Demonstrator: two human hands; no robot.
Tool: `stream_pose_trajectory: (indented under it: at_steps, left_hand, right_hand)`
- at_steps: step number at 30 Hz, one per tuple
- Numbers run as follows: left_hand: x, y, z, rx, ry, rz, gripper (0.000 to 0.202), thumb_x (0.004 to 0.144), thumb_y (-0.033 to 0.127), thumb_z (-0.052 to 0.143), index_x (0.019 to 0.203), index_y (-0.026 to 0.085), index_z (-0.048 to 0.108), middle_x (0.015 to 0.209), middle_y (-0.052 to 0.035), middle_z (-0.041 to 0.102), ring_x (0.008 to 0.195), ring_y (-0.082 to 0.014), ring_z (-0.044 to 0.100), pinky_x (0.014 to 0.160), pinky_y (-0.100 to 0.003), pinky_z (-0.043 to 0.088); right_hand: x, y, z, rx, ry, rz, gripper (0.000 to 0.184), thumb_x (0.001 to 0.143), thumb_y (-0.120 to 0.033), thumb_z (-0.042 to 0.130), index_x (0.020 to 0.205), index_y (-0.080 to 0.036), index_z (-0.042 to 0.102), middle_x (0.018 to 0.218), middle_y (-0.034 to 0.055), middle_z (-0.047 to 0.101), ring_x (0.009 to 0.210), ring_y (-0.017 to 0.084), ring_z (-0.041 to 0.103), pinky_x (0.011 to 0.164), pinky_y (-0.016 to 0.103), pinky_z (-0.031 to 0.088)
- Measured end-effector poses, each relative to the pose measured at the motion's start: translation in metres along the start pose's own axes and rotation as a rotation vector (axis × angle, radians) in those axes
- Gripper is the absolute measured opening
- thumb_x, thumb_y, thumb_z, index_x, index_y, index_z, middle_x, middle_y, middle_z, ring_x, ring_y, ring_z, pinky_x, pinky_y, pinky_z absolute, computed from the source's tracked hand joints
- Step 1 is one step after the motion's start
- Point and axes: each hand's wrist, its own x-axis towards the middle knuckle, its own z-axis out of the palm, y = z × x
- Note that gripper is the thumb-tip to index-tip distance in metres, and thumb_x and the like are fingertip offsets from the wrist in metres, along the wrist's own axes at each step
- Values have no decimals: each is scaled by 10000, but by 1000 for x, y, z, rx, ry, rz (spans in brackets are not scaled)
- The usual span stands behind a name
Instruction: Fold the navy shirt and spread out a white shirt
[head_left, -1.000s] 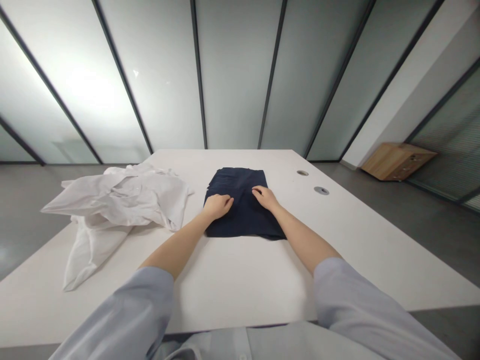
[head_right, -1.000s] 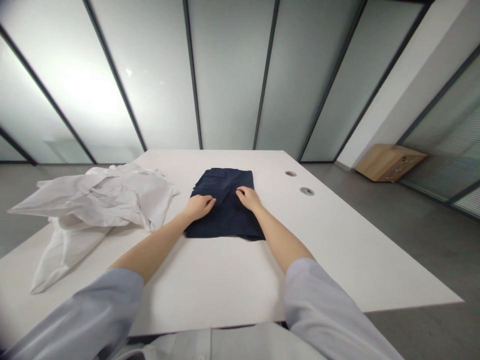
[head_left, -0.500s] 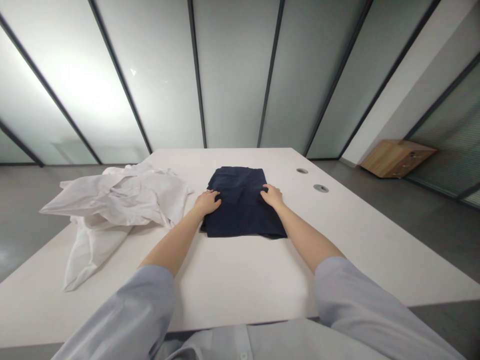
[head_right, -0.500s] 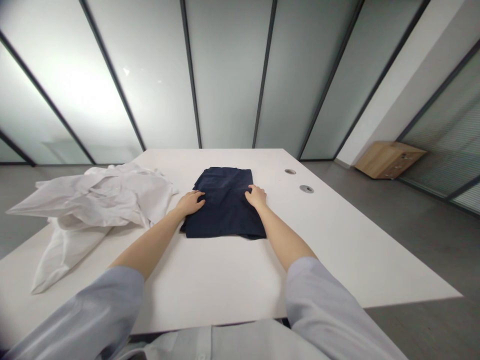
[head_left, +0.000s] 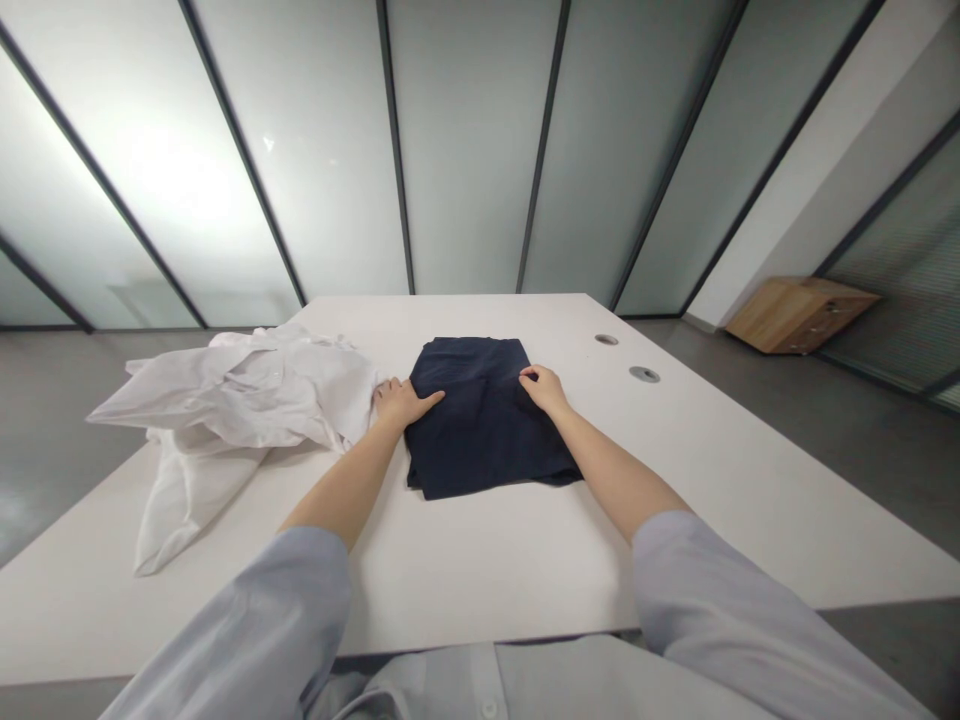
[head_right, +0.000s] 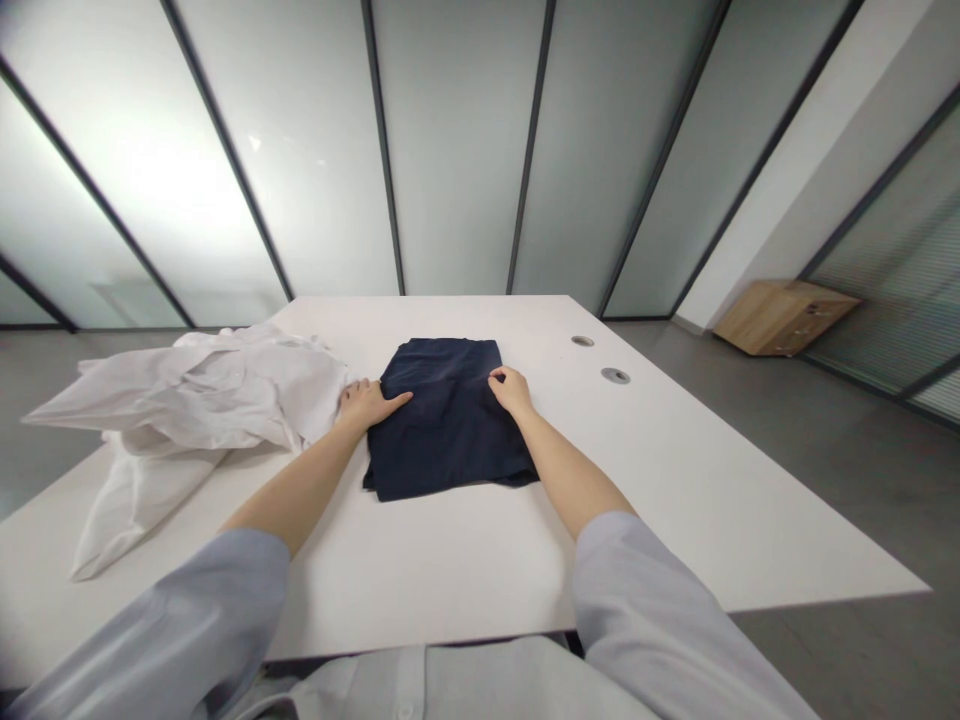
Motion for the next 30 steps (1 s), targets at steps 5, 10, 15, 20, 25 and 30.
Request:
stream_pose_trajectory:
  at_steps: [5, 10, 15, 20, 25, 30]
  left_hand:
    - [5, 2, 4, -79, -61, 112, 689, 810, 669, 464, 1236, 135, 558, 1278, -177, 595, 1218, -337, 519, 1015, -418, 385]
    - [5, 5, 1, -284, -81, 120, 581, 836, 485, 563, 1304, 152, 481, 1256, -141, 622, 1173, -281, 572, 965, -357, 445]
    - [9, 7, 6, -696, -91, 64, 634, 895, 376, 522, 1447, 153, 302, 1271, -119, 621, 1137, -229, 605, 967, -353, 471]
    - [20, 4, 15, -1203, -103, 7, 880, 838, 213, 583, 1540, 259, 54, 1382, -51, 548, 1207, -194, 564, 1006, -332, 463]
    - [27, -2, 13, -1589, -196, -92, 754, 755, 104, 581, 1456, 290, 372, 1226, -14, 661, 1037, -187, 659, 933, -330, 522]
    - [26, -9, 9, -1615, -336, -83, 623, 729, 108, 596, 1327, 273, 552, 1129, -31, 704, 948, -195, 685, 895, -344, 544]
  right_hand:
    - [-1, 0, 0, 0, 1, 21, 210, 791, -247, 539, 906, -205, 710, 1013, 50, 712, 996, 204, 632, 957, 349, 455]
    - [-2, -2, -1, 12, 5, 27, 196, 789, -235, 545, 892, -201, 708, 1000, 48, 716, 980, 199, 638, 948, 338, 458]
    - [0, 1, 1, 65, 21, 25, 178, 780, -235, 544, 852, -204, 704, 970, 43, 722, 953, 199, 644, 926, 335, 466]
    - [9, 10, 4, 227, 56, 33, 152, 746, -254, 560, 781, -194, 696, 901, 49, 726, 908, 211, 645, 903, 356, 469]
    - [15, 13, 6, 462, 57, 75, 158, 699, -291, 593, 780, -190, 684, 830, 37, 717, 829, 205, 634, 840, 348, 480]
    - [11, 10, 5, 510, -8, 131, 136, 662, -255, 593, 764, -195, 660, 800, 15, 696, 811, 188, 615, 838, 327, 464]
